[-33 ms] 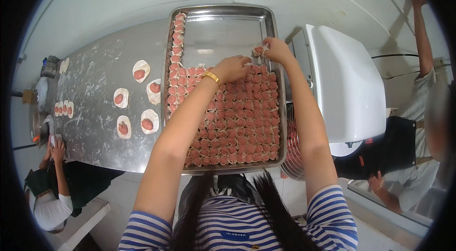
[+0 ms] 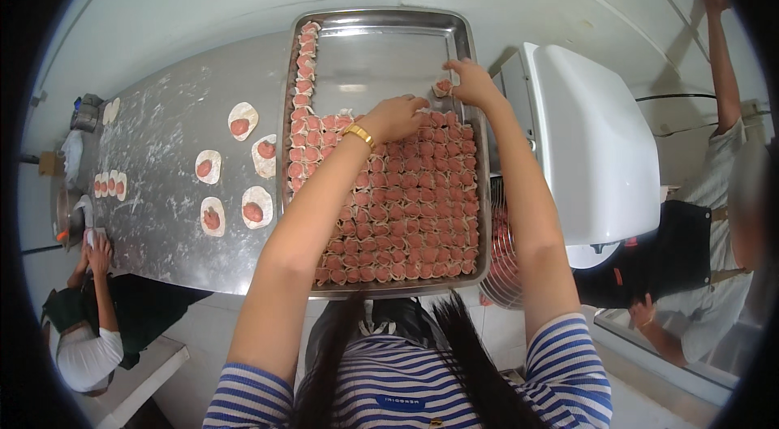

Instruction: The person places small portions of pink filling onto round dough discs and folds them into dumplings, then arranges them in neat rows on a metal tray. A coworker prepares additional dough discs on the same table.

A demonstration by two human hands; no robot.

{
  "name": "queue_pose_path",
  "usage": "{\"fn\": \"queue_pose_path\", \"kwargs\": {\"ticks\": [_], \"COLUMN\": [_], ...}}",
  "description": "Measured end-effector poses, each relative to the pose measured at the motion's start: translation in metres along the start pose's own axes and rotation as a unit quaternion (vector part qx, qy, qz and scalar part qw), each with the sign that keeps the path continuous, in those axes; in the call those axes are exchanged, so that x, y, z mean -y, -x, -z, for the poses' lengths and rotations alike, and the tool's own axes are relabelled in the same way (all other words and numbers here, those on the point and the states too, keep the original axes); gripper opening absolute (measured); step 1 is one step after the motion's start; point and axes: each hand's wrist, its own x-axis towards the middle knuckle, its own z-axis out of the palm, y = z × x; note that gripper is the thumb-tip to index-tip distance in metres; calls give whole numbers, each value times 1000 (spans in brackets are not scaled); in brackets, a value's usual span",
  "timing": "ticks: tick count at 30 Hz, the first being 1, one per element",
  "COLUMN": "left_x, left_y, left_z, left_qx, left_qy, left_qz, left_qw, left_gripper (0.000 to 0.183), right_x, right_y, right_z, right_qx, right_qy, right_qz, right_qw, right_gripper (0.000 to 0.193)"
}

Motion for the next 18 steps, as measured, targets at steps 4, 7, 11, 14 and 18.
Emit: {"fn": "queue_pose_path", "kwargs": {"ticks": [4, 7, 11, 14, 18], "left_x": [-4, -21, -30, -4, -12], "left_y": [28, 71, 137, 182, 227], "left_z": [25, 51, 81, 76, 87], "left_qx": [-47, -66, -47, -112, -147], "left_qy": [18, 42, 136, 186, 218], "left_qz": [-44, -39, 45, 51, 108], "left_qw": [998, 996, 989, 975, 959], "left_gripper": [35, 34, 38, 39, 44], "right_x": [-13, -30, -32, -26, -16], "right_y": [-17, -26, -19, 0, 20], "right_z": [-11, -14, -7, 2, 4], "right_qx": [36, 91, 77, 98, 102], "right_qy": [17, 70, 92, 141, 181], "right_qz": [158, 169, 148, 138, 130], "right_qw": [987, 979, 982, 975, 970], "right_gripper": [18, 17, 16, 15, 15]}}
